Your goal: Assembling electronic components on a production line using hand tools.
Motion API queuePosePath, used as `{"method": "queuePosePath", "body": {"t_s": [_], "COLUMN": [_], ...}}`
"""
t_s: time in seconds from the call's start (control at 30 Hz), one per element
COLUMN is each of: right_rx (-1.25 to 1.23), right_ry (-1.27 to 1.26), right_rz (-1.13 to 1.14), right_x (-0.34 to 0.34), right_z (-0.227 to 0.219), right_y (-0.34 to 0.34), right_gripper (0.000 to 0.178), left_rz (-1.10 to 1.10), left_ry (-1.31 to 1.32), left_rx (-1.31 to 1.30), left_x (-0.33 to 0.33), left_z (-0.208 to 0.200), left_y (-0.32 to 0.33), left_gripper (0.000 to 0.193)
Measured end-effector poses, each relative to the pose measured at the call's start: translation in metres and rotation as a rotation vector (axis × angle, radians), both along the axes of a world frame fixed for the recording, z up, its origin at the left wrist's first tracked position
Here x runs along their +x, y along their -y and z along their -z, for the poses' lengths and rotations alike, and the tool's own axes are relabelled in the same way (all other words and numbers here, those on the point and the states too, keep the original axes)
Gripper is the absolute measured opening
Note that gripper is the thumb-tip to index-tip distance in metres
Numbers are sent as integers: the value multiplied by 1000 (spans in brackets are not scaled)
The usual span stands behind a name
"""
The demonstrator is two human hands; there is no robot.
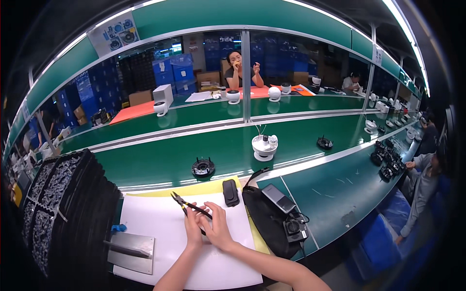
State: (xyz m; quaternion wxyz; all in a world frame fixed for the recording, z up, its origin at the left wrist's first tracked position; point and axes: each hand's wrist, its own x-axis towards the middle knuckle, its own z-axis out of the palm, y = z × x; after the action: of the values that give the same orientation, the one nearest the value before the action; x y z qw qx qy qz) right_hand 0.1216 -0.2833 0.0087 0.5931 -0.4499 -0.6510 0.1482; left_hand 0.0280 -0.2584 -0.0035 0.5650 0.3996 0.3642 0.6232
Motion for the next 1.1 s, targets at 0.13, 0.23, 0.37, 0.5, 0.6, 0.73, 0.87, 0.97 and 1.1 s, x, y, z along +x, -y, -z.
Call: {"method": "queuePosePath", "body": {"t_s": [0.13,0.23,0.37,0.5,0.6,0.73,0.87,0.97,1.1], "right_rx": [-165,-351,-424,-492,-488,-435,-531,-523,-562], "right_ry": [-78,-209,-207,-180,-168,-250,-239,-314,-354], "right_rz": [-83,-328,-408,-483,-509,-507,-491,-478,-532], "right_x": [1,0,-1,1,2,-4,-2,-6,-8], "right_z": [15,9,-1,-5,1,1,4,3,10], "right_y": [-4,2,14,13,10,14,9,11,8], "right_gripper": [46,50,49,43,43,41,41,47,50], "left_rz": [-95,-128,-161,-151,-82,-90,-33,46,53], "left_ry": [-126,-200,-199,-250,-212,-241,-151,-167,-188], "left_rx": [147,186,190,210,160,208,187,162,166], "left_x": [-3,-5,-8,-9,-10,-11,-5,-9,-11], "left_z": [-10,-16,-19,-24,-23,-21,-21,-14,-8], "left_y": [0,3,6,7,8,8,8,5,5], "left_gripper": [47,41,38,42,43,46,52,61,61]}}
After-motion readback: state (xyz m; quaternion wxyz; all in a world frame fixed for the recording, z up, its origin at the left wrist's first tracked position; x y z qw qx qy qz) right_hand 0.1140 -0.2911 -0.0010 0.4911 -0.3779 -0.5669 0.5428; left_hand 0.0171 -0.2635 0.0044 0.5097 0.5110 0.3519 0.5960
